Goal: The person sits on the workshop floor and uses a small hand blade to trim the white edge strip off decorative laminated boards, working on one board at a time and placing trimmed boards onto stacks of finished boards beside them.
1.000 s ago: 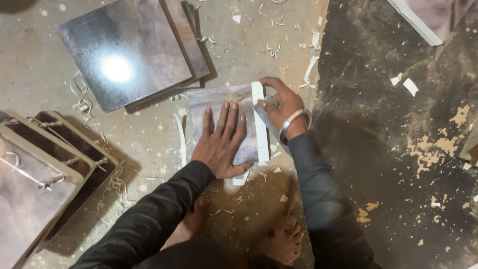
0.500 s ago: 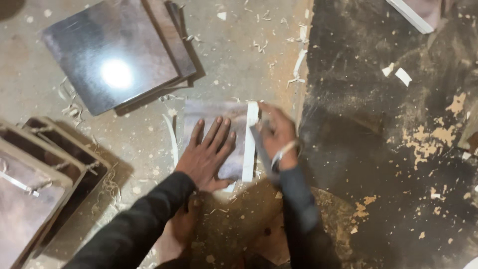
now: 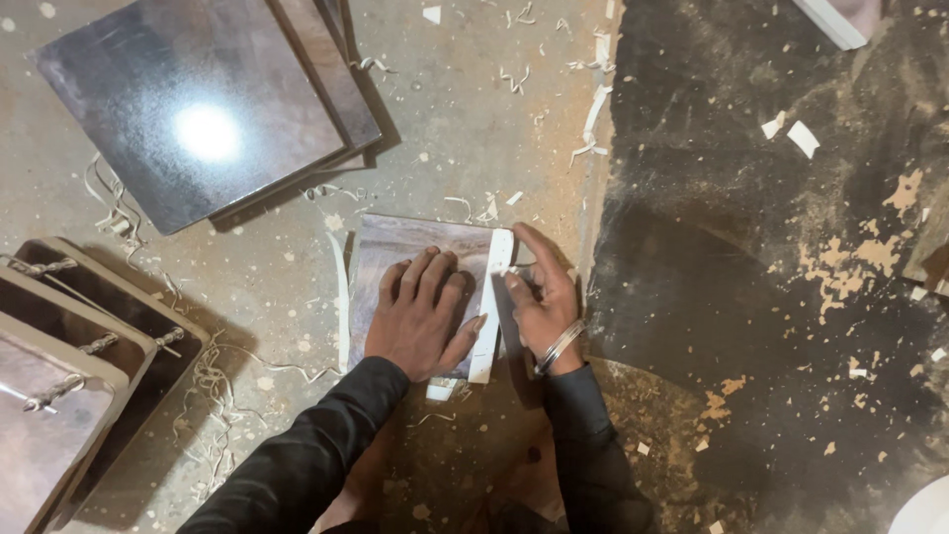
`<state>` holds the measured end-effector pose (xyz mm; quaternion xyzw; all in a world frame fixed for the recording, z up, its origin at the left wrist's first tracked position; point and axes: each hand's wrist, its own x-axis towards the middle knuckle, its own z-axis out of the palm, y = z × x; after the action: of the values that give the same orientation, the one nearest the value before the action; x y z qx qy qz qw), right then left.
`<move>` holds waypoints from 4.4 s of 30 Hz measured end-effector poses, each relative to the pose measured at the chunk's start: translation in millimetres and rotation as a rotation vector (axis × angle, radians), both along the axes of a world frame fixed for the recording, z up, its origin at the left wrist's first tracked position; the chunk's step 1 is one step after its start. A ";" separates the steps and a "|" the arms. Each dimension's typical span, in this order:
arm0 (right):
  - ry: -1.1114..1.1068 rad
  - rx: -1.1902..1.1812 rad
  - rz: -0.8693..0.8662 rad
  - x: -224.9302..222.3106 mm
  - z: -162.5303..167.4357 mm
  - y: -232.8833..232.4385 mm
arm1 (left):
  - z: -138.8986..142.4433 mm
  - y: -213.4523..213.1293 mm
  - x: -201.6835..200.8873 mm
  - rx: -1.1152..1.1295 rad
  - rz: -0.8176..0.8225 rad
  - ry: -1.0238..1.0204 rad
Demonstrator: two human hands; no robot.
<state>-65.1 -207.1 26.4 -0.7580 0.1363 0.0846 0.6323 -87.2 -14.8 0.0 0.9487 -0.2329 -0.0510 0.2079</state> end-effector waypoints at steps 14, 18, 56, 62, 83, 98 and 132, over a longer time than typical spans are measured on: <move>-0.114 -0.087 0.025 13.9 -13.5 1.0 | 2.4 -2.0 1.5 0.006 -0.025 -0.032; -0.075 -0.091 0.041 21.8 -19.6 -5.1 | 1.5 -2.0 1.9 -0.015 -0.031 -0.034; -0.009 -0.245 -0.001 -50.0 -35.0 -27.2 | -1.9 -1.1 0.0 -0.035 -0.016 -0.062; -0.002 -0.343 0.003 -89.0 -48.9 -35.5 | -2.0 -1.8 -2.6 -0.039 -0.005 -0.079; 0.122 -0.007 -0.280 -43.0 0.5 -48.3 | -3.8 -1.5 -1.7 -0.038 0.004 -0.087; 0.052 -0.021 -0.234 -49.2 -7.8 -48.8 | -1.5 -1.3 -1.2 -0.053 0.008 -0.073; 0.158 -0.471 0.261 -44.9 -11.3 -8.4 | 8.8 -2.6 1.9 -0.053 0.014 -0.062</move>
<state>-110.0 -215.4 15.1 -0.8862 0.1024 0.1899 0.4100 -85.3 -17.4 8.7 0.9455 -0.2338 -0.0140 0.2261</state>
